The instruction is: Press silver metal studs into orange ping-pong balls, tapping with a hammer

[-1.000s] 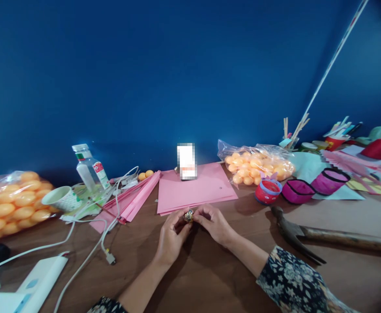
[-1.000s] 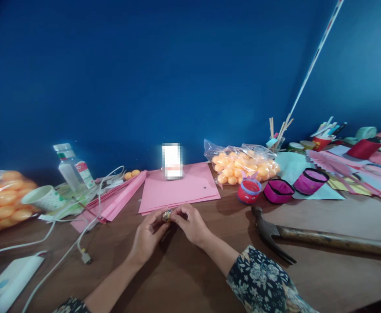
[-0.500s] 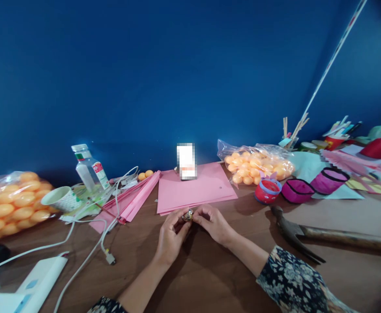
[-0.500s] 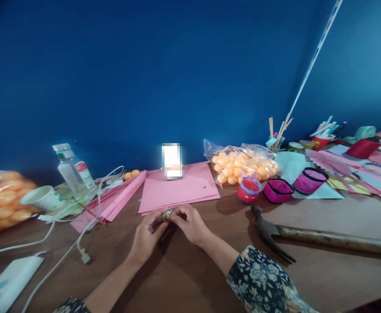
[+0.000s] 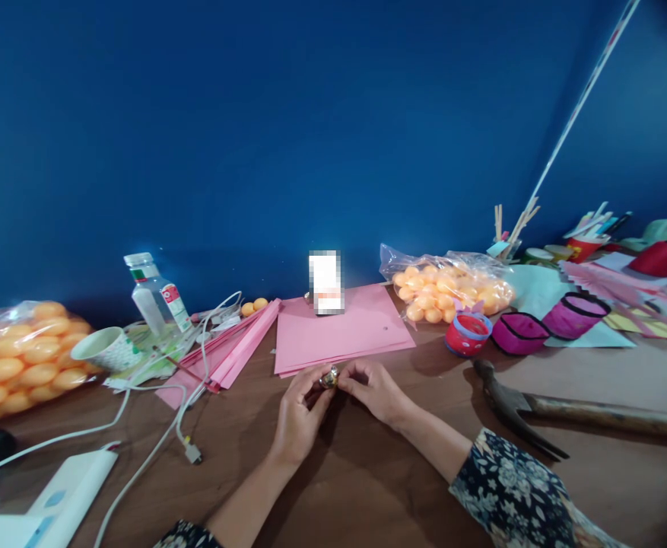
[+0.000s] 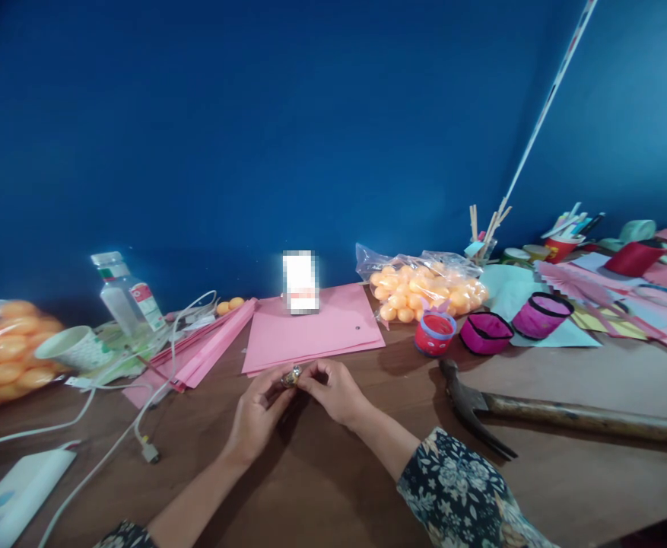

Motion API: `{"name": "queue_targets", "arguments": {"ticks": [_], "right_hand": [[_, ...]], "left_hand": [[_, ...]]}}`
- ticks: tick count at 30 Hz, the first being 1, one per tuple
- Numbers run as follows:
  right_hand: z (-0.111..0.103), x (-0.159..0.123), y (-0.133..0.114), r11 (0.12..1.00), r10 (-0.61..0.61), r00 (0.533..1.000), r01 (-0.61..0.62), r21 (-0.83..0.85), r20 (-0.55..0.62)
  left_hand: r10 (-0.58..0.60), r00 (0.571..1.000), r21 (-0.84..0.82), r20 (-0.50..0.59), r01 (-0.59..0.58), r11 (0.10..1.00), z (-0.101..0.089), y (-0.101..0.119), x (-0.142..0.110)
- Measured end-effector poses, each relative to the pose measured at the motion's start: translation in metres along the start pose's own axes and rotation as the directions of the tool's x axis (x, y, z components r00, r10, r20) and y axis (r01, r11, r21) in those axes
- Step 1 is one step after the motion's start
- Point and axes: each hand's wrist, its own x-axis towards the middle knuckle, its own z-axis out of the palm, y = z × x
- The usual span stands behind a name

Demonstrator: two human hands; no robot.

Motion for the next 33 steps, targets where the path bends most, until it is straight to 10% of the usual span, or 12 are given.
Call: {"name": "queue_targets", "arguments": {"ticks": [33], "right_hand": [[0.002, 0.0013, 0.0077, 0.992, 0.076, 0.997, -0.074, 0.099, -0.011]], "left_hand": [[-0.038, 0.999, 0.014, 0.03, 0.037, 0.999, -0.0012, -0.0008, -0.0007]]}}
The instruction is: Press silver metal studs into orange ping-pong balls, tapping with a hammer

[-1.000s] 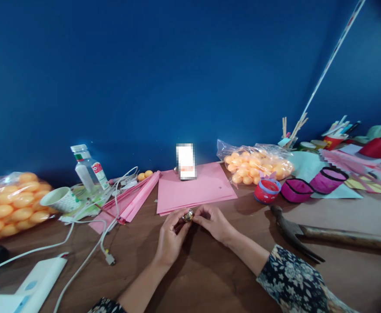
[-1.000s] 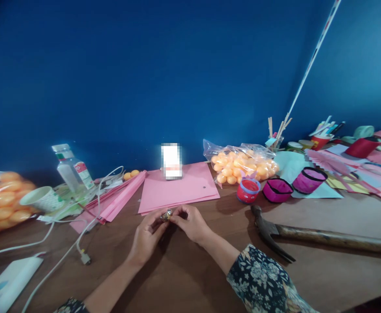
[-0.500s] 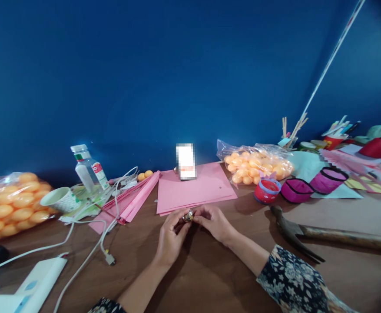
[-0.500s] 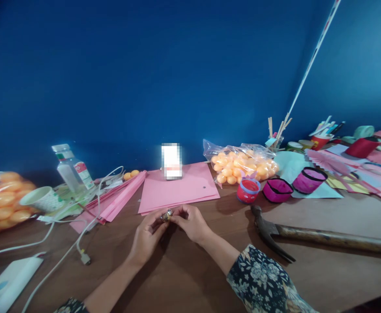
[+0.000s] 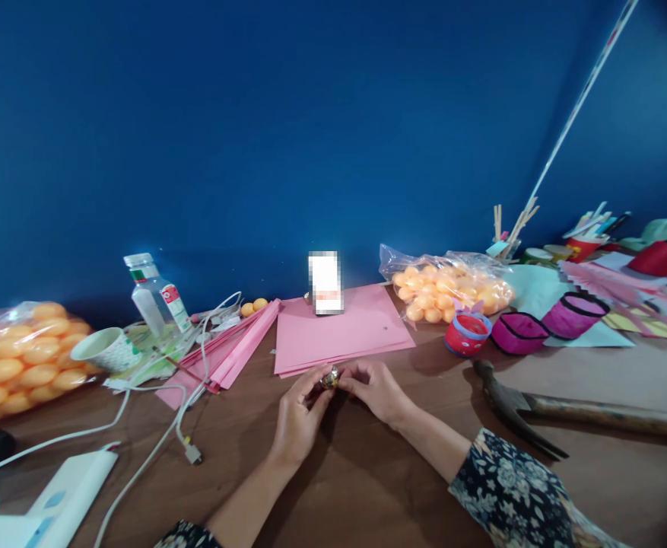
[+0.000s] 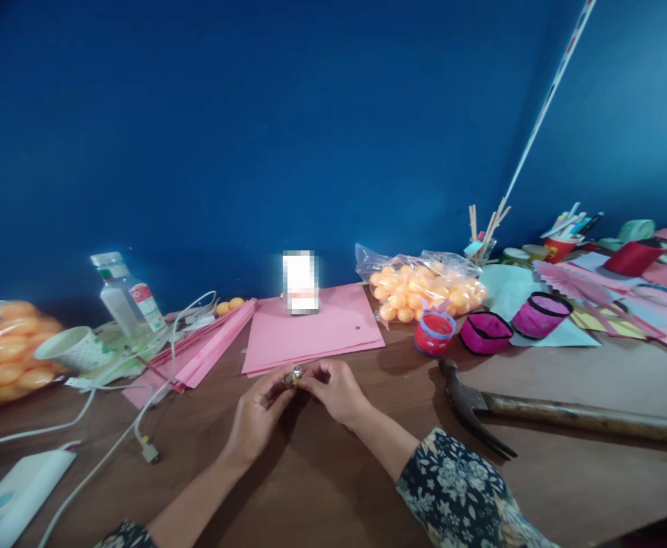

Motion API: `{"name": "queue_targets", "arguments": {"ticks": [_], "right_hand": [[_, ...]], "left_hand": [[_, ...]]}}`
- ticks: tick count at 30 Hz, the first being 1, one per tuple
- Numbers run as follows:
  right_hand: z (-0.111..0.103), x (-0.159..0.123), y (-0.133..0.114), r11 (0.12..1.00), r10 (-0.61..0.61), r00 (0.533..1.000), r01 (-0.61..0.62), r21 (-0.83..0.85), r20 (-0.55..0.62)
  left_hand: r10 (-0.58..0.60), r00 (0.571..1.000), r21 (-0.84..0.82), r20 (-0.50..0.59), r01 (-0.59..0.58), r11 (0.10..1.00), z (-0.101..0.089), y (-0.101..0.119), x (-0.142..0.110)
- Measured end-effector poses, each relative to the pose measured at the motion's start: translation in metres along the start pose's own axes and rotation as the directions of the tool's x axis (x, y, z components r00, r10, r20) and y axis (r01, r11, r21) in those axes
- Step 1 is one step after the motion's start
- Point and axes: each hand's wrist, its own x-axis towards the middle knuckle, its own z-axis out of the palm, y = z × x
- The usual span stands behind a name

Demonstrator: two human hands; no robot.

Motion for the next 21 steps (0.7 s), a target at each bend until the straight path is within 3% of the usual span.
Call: {"name": "queue_targets", "arguments": {"ticks": [10, 21], "right_hand": [[0.002, -0.0005, -0.0014, 0.999, -0.018, 0.999, 0.017, -0.041, -0.032], [0.0009, 0.0005, -0.0023, 0.999, -0.016, 1.0, 0.016, -0.043, 0.007]], "left_hand": [[-0.009, 1.0, -0.019, -0.023, 0.009, 1.0, 0.0013, 0.0028, -0.0008], [0.002, 1.0, 0.02, -0.024, -0.001, 1.0, 0.001, 0.0012, -0.0005]]}}
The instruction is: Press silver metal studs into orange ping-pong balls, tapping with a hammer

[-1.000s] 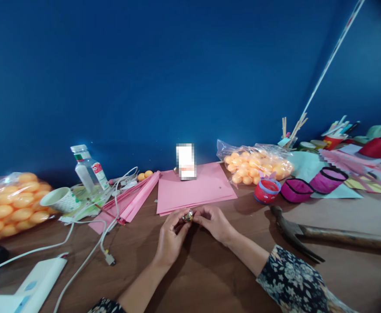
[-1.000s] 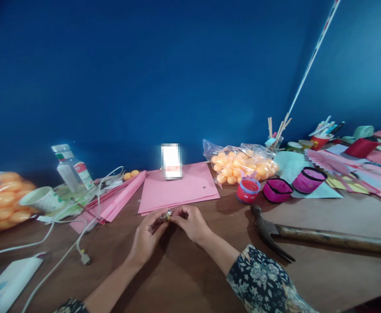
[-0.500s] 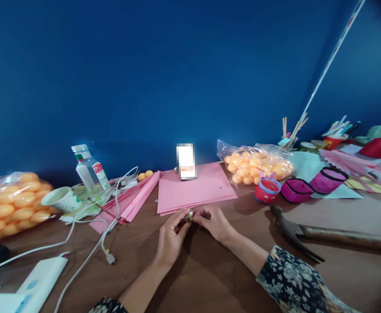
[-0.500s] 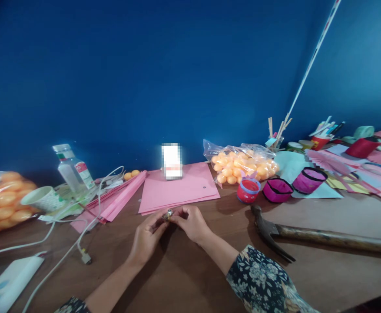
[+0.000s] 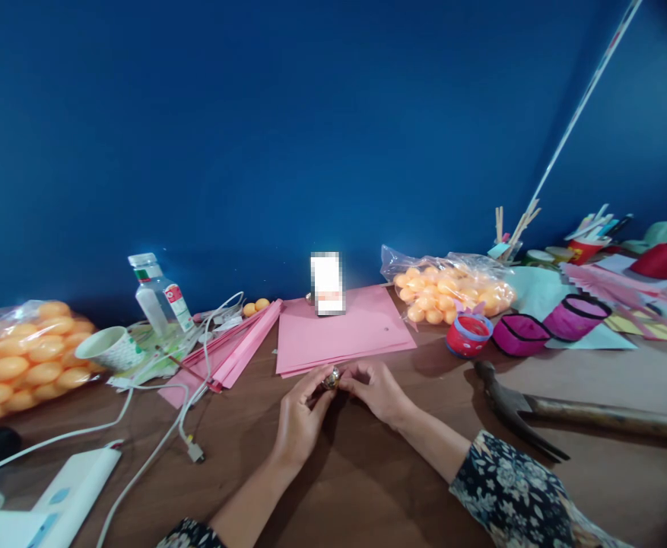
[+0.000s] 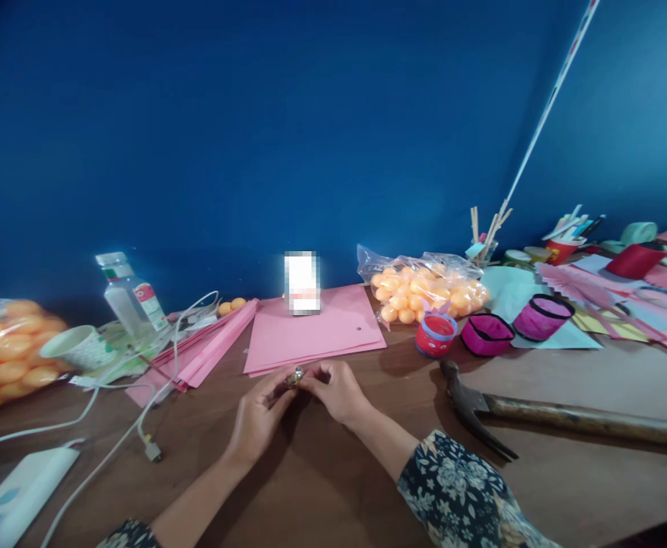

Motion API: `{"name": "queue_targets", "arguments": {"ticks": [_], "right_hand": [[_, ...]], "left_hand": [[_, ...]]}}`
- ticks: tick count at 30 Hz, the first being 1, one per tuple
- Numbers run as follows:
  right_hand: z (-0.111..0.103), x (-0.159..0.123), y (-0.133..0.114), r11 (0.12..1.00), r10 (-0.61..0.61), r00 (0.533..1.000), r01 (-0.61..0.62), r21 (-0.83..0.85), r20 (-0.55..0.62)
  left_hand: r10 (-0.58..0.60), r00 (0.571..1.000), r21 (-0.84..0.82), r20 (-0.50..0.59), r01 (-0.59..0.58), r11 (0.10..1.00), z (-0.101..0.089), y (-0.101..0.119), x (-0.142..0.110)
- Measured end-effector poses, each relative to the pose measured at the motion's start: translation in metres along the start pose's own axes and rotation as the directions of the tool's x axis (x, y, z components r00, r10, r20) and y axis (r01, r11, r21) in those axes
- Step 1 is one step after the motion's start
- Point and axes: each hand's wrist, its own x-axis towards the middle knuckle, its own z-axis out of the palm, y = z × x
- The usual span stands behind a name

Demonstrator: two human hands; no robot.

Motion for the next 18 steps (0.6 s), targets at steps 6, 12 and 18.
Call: {"name": "queue_targets", "arguments": {"ticks": [6, 12, 18], "right_hand": [[0.0017, -0.0003, 0.0012, 1.0, 0.003, 1.0, -0.003, -0.011, -0.015], [0.0023, 0.0008, 0.0009, 0.999, -0.017, 0.999, 0.016, -0.037, -0.042], [0.0032, 0.0001, 0.0005, 0.999, -0.022, 0.997, 0.019, -0.045, -0.07]], "left_hand": [[0.003, 1.0, 0.007, 0.006, -0.003, 1.0, -0.0004, -0.0006, -0.0004], [-0.002, 1.0, 0.004, 0.002, 0.002, 1.0, 0.0, -0.0001, -0.0012], [-0.056, 0.998, -0.097, 0.008, 0.057, 0.994, 0.0019, 0.0005, -0.0002]]}}
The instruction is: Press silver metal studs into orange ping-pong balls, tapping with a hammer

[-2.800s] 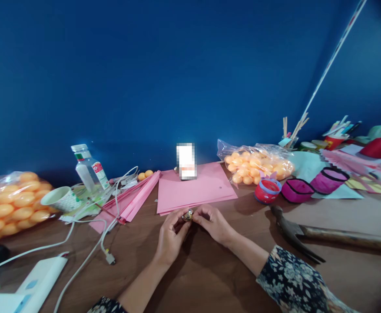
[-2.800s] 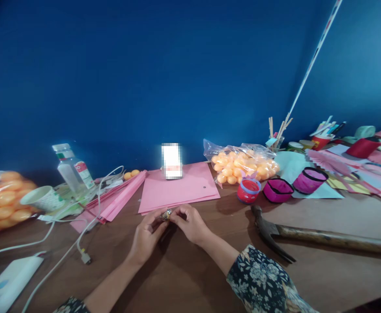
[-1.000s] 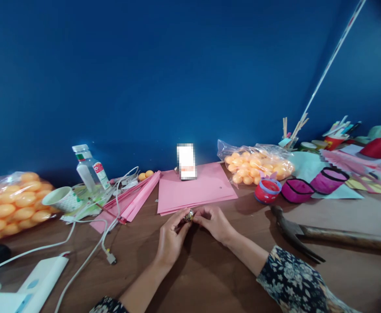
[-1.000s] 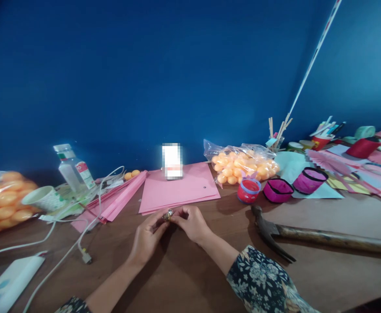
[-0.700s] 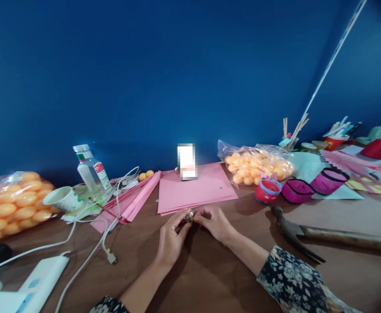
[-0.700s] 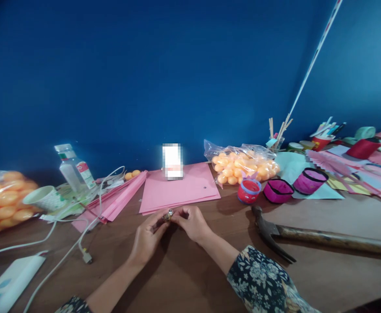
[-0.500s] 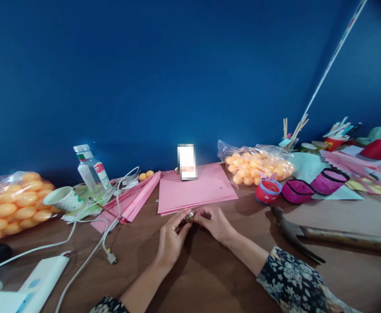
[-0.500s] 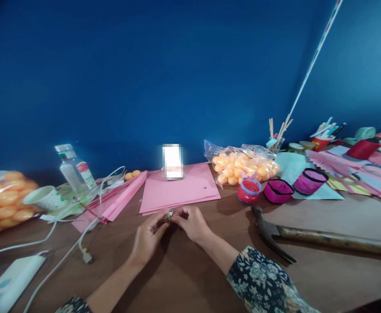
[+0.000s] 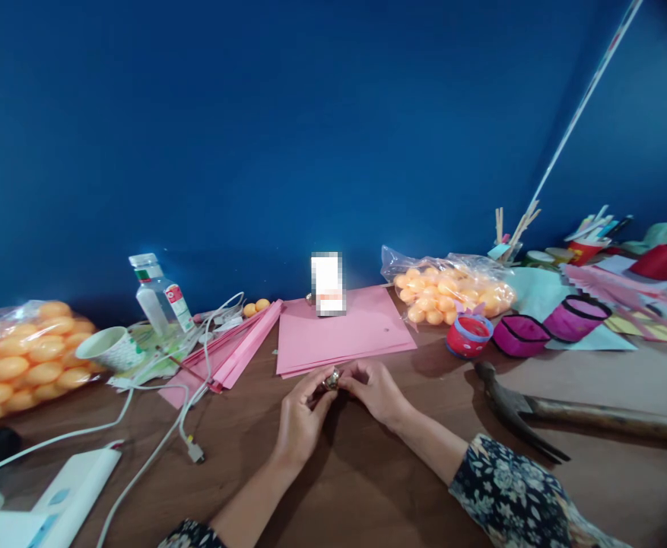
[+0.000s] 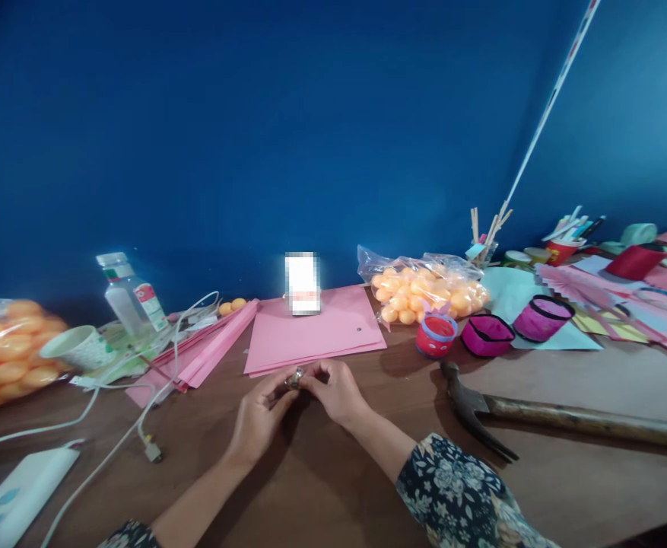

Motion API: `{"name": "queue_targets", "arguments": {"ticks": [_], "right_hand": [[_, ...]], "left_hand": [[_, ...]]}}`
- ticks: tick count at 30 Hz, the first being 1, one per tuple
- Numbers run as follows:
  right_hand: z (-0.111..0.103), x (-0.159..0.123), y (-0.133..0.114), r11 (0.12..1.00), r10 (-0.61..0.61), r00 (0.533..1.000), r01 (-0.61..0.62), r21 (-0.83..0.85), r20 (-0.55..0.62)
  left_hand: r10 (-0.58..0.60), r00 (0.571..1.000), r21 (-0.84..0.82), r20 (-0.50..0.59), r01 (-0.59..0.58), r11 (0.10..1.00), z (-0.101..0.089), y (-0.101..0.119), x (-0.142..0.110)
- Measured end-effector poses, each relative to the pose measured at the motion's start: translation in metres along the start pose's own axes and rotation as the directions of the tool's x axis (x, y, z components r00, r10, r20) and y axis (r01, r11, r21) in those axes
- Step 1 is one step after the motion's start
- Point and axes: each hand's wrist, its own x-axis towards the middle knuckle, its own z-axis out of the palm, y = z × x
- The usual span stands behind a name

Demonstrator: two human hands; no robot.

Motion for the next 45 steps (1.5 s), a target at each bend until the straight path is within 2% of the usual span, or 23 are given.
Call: {"name": "queue_targets", "arguments": {"ticks": [4, 8, 11, 15, 19, 22, 27, 33, 45], "right_hand": [[0.002, 0.0, 0.002, 0.999, -0.014, 1.0, 0.014, 0.034, -0.025], [0.004, -0.002, 0.002, 0.991, -0.109, 0.994, 0.108, 0.082, 0.007], [0.003, -0.005, 0.0, 0.977, -0.209, 0.978, 0.209, -0.038, 0.021], [0.001, -0.008, -0.004, 0.904, -0.36, 0.931, 0.364, -0.223, 0.058], [0.001, -0.009, -0.006, 0.87, -0.403, 0.911, 0.41, -0.274, 0.084], [0.003, -0.008, -0.006, 0.898, -0.354, 0.931, 0.365, -0.247, 0.088], [0.006, -0.01, -0.007, 0.978, -0.196, 0.977, 0.201, -0.048, 0.083], [0.007, -0.009, -0.005, 0.989, -0.139, 0.985, 0.134, 0.057, 0.101], [0.008, -0.008, -0.005, 0.977, -0.063, 0.984, 0.026, 0.213, 0.166]], "left_hand": [[-0.069, 0.998, -0.116, 0.0, 0.068, 0.991, 0.0, 0.002, 0.001], [-0.111, 0.994, -0.171, 0.016, 0.112, 0.979, -0.001, 0.005, 0.001], [-0.143, 0.99, -0.181, 0.002, 0.141, 0.973, -0.001, 0.004, 0.002], [-0.148, 0.989, -0.214, -0.006, 0.144, 0.966, -0.002, 0.002, 0.003], [-0.149, 0.989, -0.24, 0.01, 0.147, 0.959, -0.002, 0.003, 0.003], [-0.174, 0.985, -0.26, 0.01, 0.171, 0.95, -0.002, 0.006, 0.003], [-0.185, 0.983, -0.28, 0.011, 0.181, 0.943, -0.003, 0.008, 0.002], [-0.218, 0.975, -0.332, 0.052, 0.222, 0.917, -0.003, 0.009, 0.001], [-0.215, 0.976, -0.259, 0.029, 0.215, 0.942, -0.002, 0.017, 0.001]]}}
